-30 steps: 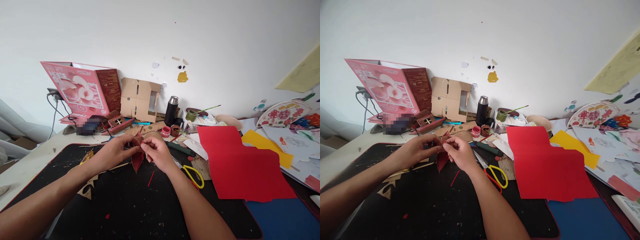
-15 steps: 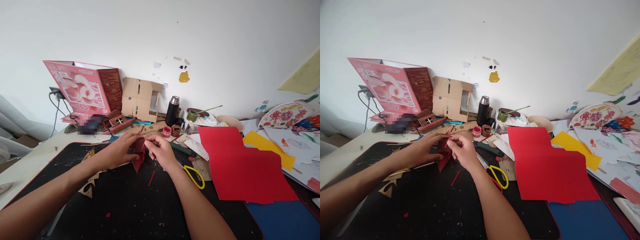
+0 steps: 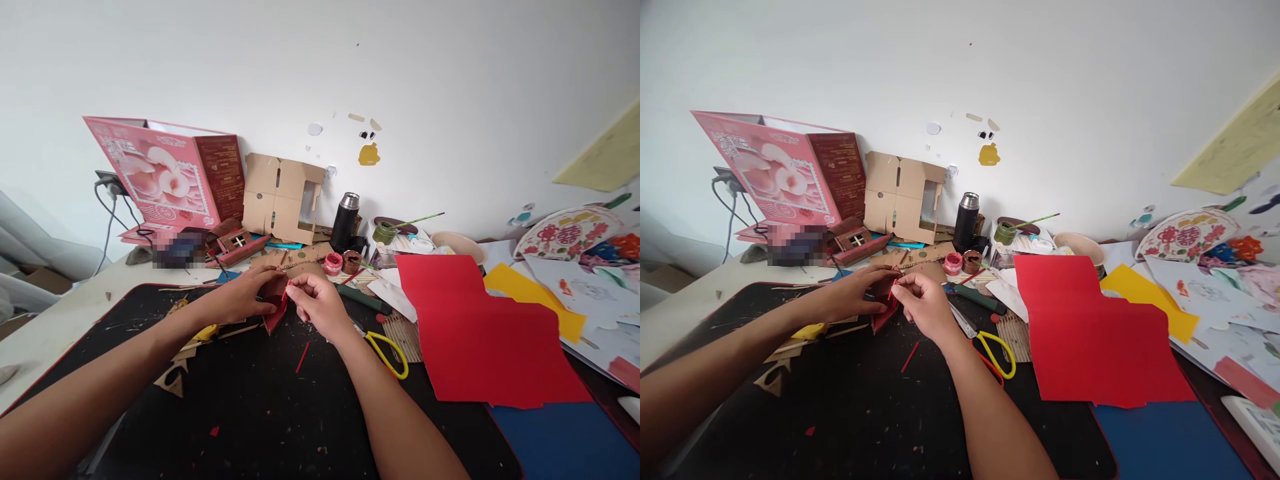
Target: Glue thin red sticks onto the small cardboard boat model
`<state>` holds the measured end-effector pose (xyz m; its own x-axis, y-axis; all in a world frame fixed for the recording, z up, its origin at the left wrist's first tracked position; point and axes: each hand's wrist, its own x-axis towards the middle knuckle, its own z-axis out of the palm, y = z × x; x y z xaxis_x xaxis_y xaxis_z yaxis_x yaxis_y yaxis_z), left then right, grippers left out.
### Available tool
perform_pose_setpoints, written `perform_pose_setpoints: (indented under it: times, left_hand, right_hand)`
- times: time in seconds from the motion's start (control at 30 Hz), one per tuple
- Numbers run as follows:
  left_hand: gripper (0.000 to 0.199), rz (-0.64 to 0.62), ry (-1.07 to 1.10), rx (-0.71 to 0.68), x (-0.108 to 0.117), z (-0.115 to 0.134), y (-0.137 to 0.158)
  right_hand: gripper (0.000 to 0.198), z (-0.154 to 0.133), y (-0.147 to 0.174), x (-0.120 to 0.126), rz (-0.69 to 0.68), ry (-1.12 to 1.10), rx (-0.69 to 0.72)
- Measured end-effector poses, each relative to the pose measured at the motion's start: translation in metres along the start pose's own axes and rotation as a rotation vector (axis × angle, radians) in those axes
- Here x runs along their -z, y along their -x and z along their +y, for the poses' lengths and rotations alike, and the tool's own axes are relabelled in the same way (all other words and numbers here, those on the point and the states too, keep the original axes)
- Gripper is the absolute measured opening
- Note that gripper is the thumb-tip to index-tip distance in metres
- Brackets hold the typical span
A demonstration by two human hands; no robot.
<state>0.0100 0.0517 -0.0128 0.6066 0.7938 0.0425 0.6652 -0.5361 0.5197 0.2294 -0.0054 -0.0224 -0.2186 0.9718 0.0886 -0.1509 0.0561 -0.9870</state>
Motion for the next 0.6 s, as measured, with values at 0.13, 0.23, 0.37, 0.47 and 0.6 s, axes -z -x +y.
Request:
perform_pose_setpoints:
  times: [0.13,0.23,0.37,0.47,0.6]
  left_hand:
    - [0.066,0.028,0.013,-0.005,0.005,0.004,-0.002]
    - [0.065,0.035,0.035,0.000,0.009,0.005,-0.002]
    - [0.070,0.038,0.062,0.025,0.011,0.000,-0.001]
    - [0.072,0.036,0.066,0.033,0.013,-0.003,0.000]
    - [0.071,0.031,0.073,0.041,0.015,-0.002,0.003]
  right_hand:
    - [0.035,0.001,0.001,-0.001,-0.010,0.072,-0.007]
    - [0.032,0.003,0.002,0.000,-0.021,0.135,-0.010]
    - [0.027,0.006,0.003,0.001,-0.036,0.215,-0.018]
    - [0.025,0.008,0.003,0.001,-0.039,0.236,-0.025]
    - [0.023,0.011,0.003,0.001,-0.043,0.256,-0.026]
